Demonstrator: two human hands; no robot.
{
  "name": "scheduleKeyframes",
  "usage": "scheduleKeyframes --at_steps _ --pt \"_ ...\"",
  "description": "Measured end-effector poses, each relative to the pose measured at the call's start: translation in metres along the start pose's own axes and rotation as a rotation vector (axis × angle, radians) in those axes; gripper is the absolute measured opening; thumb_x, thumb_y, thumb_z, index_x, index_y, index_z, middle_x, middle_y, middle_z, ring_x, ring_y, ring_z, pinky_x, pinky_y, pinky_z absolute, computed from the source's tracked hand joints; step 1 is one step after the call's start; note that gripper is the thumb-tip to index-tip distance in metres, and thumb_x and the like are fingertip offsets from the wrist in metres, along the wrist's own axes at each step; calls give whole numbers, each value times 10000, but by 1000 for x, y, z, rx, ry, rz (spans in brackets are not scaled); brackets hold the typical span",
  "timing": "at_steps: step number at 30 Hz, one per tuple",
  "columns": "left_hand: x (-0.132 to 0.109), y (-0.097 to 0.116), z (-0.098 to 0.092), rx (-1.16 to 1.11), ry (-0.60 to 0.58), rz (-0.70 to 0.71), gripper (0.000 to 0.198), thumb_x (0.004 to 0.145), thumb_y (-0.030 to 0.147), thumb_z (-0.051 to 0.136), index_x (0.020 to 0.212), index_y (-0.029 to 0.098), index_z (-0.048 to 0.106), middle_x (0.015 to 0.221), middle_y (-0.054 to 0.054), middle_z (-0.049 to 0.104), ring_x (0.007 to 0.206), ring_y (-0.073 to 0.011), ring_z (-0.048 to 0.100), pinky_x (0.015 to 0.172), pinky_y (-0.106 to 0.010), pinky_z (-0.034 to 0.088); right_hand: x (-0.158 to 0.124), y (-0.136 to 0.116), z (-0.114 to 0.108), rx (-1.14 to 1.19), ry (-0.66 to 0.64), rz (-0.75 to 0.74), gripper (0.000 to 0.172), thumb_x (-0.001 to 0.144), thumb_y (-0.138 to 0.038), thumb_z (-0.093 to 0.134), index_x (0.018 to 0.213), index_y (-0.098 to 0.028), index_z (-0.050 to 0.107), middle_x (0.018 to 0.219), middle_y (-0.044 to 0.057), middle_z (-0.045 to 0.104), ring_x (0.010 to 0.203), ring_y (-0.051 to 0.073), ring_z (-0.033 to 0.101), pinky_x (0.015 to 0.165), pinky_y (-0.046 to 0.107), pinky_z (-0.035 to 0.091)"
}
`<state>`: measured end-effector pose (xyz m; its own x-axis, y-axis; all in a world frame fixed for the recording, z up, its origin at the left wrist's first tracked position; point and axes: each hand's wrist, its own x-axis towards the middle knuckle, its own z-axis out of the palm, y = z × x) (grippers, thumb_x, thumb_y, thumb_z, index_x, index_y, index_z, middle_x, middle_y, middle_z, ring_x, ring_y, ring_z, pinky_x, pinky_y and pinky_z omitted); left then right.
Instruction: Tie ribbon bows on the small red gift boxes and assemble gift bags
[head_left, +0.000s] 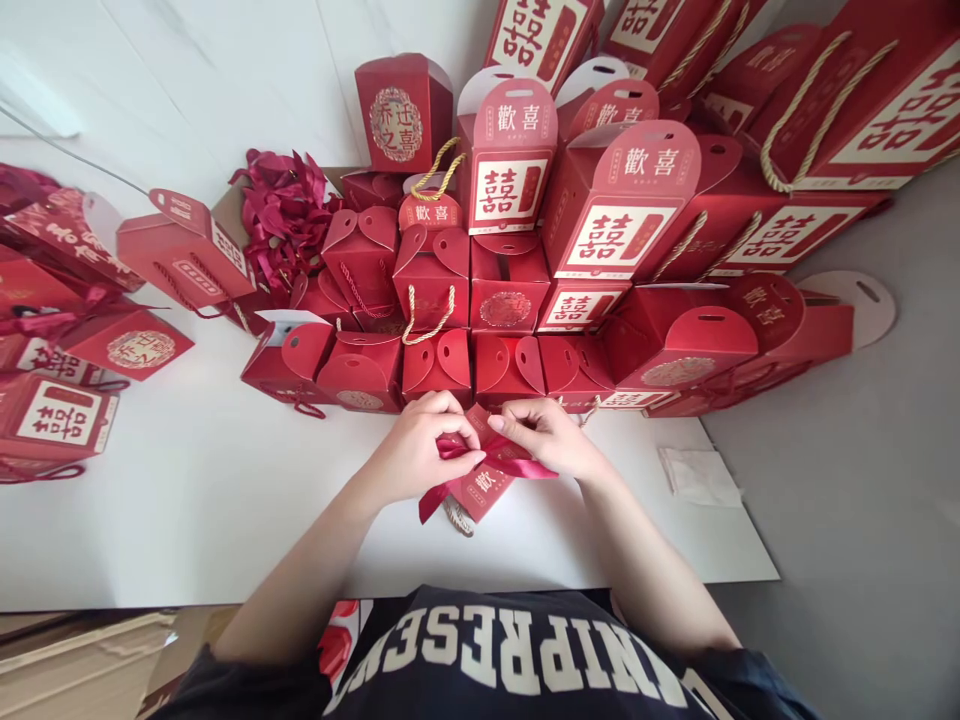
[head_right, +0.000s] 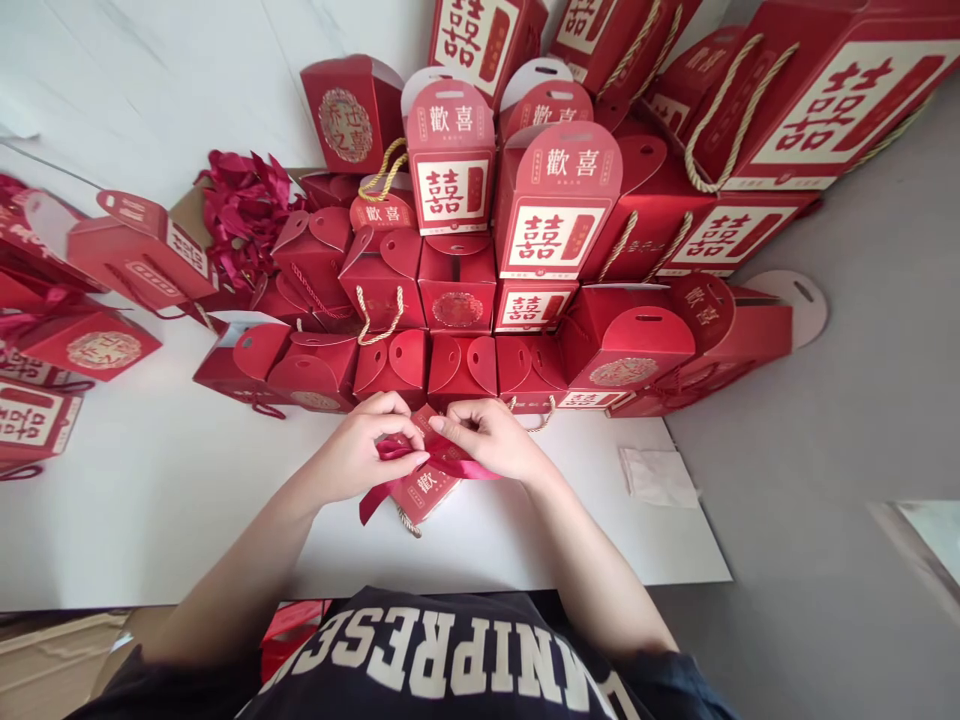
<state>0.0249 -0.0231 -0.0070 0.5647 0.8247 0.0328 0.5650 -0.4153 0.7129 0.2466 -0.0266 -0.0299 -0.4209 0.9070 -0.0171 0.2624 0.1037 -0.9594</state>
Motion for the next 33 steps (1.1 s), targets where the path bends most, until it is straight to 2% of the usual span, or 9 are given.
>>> scheduleKeyframes --at_steps 3,5,8,10,13,16,20,25,33 --pt "-3 -3 -14 -127 -97 7 143 859 323 657 964 226 670 962 -16 553 890 -153 562 839 -298 462 -7 -1 -7 -19 47 -6 342 929 -499 563 807 -181 595 628 -50 446 564 94 373 543 248 297" --pt "-7 -6 -25 -194 -119 27 219 873 306 645 1073 224 609 1016 -24 574 939 -157 561 866 -292 462 -18 -7 -11 -65 144 -17 285 935 -464 574 1053 -206 603 694 -42 514 586 104 439 559 248 347" --pt "-14 -8 -37 -153 -115 48 225 861 308 661 1057 217 599 1027 -31 565 964 -166 550 886 -296 451 -37 -21 -7 -248 295 -152 183 953 -352 575 1063 -207 603 741 -18 574 622 116 496 602 261 402" --pt "-17 -9 -40 -95 -134 46 170 859 330 661 982 214 645 998 -34 548 939 -169 553 857 -293 452 -48 -31 5 -407 247 -353 103 950 -278 579 955 -195 639 829 26 641 728 143 544 702 293 441" --pt "-16 -10 -38 -61 -145 11 178 888 361 618 856 196 677 881 -21 539 811 -142 552 742 -263 440 -57 -36 30 -635 54 -578 156 944 -317 585 960 -196 683 1065 79 683 925 210 564 803 352 453" --pt "-12 -9 -28 -94 -131 -57 299 913 399 566 734 166 618 723 5 506 638 -106 476 593 -242 369 -57 -29 54 -818 -28 -619 237 978 -349 525 1018 -193 698 1325 69 624 1027 235 554 839 378 443" --pt "-6 -6 -12 14 16 -94 450 829 497 647 602 160 452 587 43 392 551 -89 332 529 -248 269 -55 -21 65 -929 0 -653 315 1003 -286 474 1222 -133 641 1377 73 607 1045 247 559 885 397 441" --pt "-4 -7 -3 120 87 -101 582 752 597 691 577 168 340 572 52 352 556 -92 313 536 -250 241 -59 -26 52 -732 -48 -605 298 997 -231 484 1231 -129 638 1306 66 658 1096 238 574 963 365 463" --pt "-4 -12 -1 32 74 -150 582 732 549 727 609 171 302 601 59 298 578 -86 261 542 -237 226 -70 -19 33 -232 -210 -472 259 968 -154 499 1134 -188 694 1153 75 729 1007 185 640 894 331 506"
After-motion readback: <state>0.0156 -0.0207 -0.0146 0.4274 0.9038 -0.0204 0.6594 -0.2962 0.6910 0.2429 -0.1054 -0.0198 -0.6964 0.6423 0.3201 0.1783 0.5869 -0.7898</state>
